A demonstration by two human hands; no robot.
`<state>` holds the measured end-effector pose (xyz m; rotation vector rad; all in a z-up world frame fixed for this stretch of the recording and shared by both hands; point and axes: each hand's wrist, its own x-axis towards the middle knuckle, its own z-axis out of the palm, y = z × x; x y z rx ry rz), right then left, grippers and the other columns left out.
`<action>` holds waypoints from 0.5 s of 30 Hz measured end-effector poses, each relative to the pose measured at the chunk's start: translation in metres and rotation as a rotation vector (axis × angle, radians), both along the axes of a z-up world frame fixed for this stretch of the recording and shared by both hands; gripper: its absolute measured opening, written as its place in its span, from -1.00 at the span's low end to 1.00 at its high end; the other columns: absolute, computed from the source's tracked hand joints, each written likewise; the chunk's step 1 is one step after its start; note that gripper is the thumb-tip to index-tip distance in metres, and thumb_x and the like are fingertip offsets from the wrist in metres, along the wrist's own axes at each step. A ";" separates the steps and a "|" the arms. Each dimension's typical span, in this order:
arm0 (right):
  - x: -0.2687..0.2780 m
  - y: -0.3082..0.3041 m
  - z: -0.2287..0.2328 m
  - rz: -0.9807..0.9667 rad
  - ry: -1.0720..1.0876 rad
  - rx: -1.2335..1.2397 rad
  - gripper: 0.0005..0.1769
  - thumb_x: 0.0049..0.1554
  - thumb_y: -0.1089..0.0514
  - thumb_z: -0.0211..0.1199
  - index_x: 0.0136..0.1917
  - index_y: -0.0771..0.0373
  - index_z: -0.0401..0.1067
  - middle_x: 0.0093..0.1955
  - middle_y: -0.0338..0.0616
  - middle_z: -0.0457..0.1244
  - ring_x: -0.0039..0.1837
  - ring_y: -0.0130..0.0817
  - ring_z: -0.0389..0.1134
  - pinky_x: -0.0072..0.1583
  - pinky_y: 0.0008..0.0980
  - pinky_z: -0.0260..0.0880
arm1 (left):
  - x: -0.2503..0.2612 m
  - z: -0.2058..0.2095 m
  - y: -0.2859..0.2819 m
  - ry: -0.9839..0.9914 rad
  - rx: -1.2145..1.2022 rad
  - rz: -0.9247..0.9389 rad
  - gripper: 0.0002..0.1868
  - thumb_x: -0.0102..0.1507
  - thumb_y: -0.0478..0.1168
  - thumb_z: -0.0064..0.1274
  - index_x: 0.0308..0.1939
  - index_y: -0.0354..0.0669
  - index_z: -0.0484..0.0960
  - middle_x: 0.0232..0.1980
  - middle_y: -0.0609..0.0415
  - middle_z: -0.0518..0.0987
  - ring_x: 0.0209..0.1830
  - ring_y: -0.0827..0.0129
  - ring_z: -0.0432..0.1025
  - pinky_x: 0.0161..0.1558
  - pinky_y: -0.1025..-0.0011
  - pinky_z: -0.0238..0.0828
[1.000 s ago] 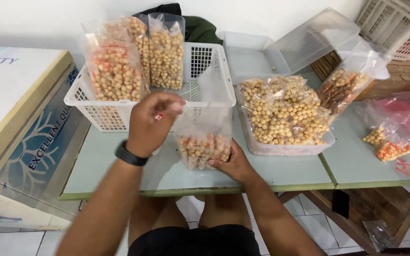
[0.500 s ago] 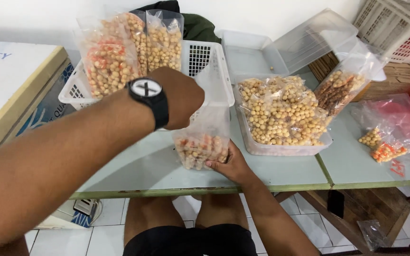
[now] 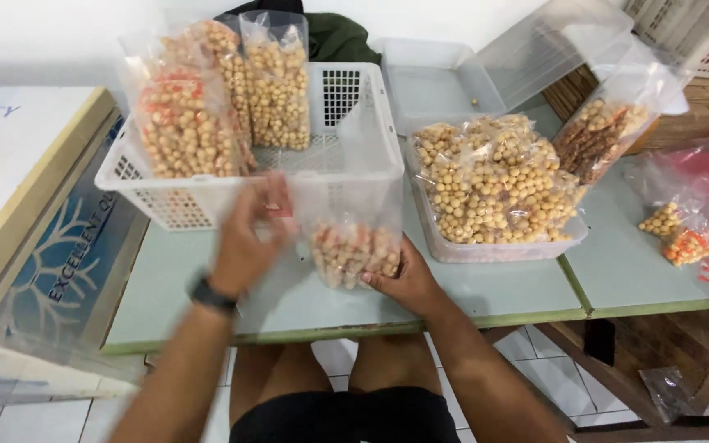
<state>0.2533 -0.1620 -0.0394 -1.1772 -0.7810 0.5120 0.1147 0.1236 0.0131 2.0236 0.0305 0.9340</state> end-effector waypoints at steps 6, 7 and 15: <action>0.013 -0.004 -0.033 -0.012 -0.029 -0.053 -0.28 0.08 0.38 0.79 0.41 0.23 0.51 0.16 -0.08 0.52 0.17 -0.41 0.55 0.13 -0.23 0.76 | 0.013 -0.092 -0.054 0.426 -0.346 -0.272 0.40 0.09 -0.06 0.79 0.85 -0.27 0.20 0.75 -0.33 0.48 0.79 -0.25 0.32 0.74 -0.30 0.21; 0.014 -0.005 -0.038 -0.024 -0.031 -0.057 -0.28 0.08 0.38 0.79 0.41 0.23 0.51 0.16 -0.08 0.52 0.17 -0.41 0.55 0.13 -0.23 0.76 | 0.016 -0.102 -0.053 0.426 -0.347 -0.285 0.40 0.09 -0.06 0.79 0.85 -0.27 0.20 0.75 -0.33 0.48 0.79 -0.25 0.32 0.74 -0.30 0.21; 0.020 -0.051 -0.018 -0.202 -0.476 -0.247 0.17 0.21 -0.23 0.66 0.84 0.22 0.17 0.86 0.07 0.18 0.81 -0.02 0.25 0.72 0.05 0.31 | 0.002 -0.084 -0.068 0.390 -0.244 -0.145 -0.27 0.02 0.08 0.77 0.22 0.04 0.84 0.16 0.32 0.93 0.18 0.52 0.71 0.25 0.39 0.65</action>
